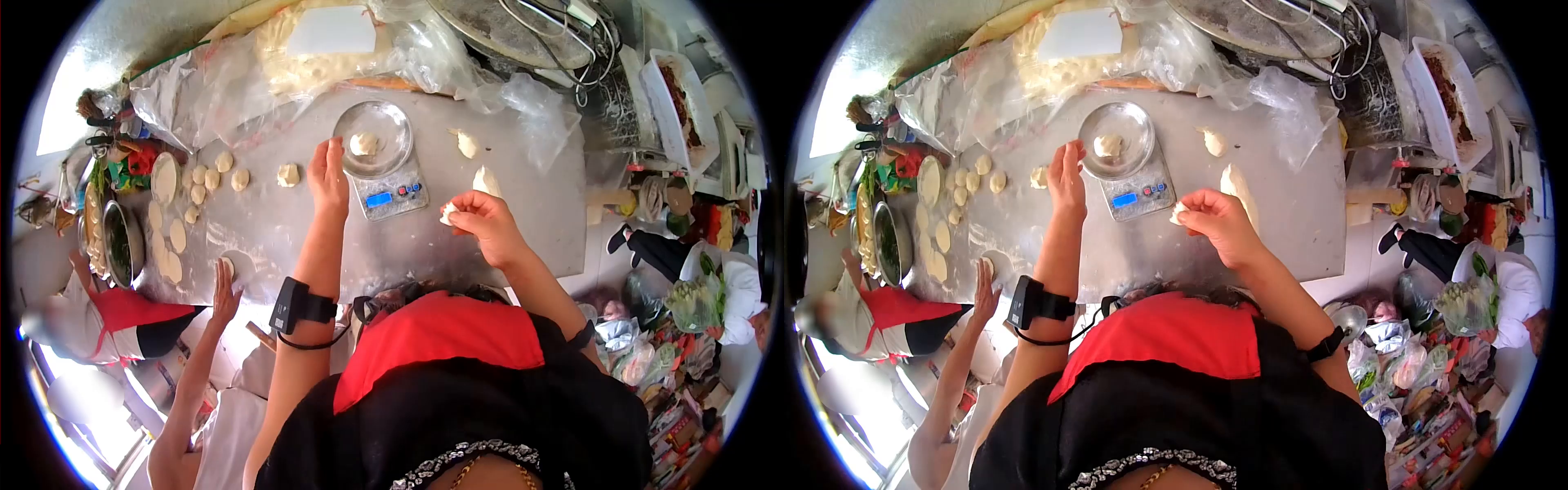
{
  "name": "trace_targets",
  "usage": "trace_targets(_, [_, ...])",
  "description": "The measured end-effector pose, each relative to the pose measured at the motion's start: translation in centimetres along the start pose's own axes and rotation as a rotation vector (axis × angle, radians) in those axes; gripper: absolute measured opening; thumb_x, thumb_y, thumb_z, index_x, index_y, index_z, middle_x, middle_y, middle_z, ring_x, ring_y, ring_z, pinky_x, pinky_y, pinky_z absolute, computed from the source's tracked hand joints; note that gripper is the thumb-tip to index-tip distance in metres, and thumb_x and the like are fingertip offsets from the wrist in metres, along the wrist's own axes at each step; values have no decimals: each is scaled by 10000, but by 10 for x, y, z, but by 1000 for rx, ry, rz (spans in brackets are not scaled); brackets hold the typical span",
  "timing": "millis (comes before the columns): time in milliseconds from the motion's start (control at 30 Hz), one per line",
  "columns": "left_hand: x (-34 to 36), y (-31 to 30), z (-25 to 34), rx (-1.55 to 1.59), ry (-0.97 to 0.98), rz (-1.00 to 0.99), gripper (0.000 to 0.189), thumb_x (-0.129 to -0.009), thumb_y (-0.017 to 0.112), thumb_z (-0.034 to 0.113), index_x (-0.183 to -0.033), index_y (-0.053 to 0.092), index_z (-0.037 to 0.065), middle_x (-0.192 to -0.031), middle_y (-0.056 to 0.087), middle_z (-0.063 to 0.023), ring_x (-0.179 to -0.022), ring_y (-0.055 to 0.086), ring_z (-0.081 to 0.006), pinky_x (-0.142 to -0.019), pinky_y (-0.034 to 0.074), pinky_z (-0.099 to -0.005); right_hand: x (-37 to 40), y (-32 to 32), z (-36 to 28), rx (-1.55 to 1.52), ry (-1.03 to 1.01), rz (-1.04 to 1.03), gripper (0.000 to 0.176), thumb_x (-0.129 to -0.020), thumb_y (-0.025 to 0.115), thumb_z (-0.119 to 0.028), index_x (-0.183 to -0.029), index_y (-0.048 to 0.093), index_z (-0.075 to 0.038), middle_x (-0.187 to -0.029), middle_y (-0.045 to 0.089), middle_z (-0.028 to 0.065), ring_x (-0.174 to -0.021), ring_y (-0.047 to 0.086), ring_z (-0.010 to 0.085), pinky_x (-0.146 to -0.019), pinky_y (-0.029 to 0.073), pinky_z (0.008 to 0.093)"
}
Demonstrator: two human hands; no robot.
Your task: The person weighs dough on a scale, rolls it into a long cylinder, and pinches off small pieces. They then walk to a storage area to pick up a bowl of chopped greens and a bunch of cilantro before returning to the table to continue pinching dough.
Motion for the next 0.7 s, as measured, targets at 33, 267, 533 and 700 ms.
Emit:
trace_targets(33, [3, -5, -9, -1, -20, -5, 357, -911, 481, 291, -1023, 586, -32, -933, 596, -70, -883, 528, -140, -801, 399, -272, 2, -3, 5, 9, 27, 16, 171, -829, 603, -135, -961, 595, -25, -881, 612, 9, -821, 568, 90, -691, 443, 239])
trace_targets(267, [20, -26, -36, -11, -96, 39, 234, -882, 540, 194, -990, 597, -6, -907, 608, -42, -871, 548, -121, -769, 403, -258, 8, -4, 30, 4, 136, 30, 279, -876, 557, -234, -1069, 582, -33, -940, 620, 36, -839, 588, 122, -699, 446, 259])
trace_targets(533, [21, -22, -32, -61, -19, 5, 208, -864, 556, 132, -992, 591, -29, -889, 613, -52, -824, 544, -105, -762, 425, -239, 4, -1, 22, -57, 153, 15, 267, -893, 526, -290, -993, 591, -52, -881, 616, 16, -787, 588, 114, -677, 443, 255])
trace_targets(700, [14, -17, -25, -90, 47, -10, 231, -858, 558, 151, -1007, 590, -23, -906, 628, -83, -813, 575, -118, -738, 451, -252, 3, -7, 26, 25, 125, -7, 129, -851, 573, -195, -906, 581, -78, -819, 617, 1, -743, 574, 90, -642, 434, 236])
Point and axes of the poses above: each hand's wrist, its own x-axis away from the middle knuckle, its own y-axis out of the palm, z = x × y, the point moved 4 cm from there along -x, towards the middle knuckle
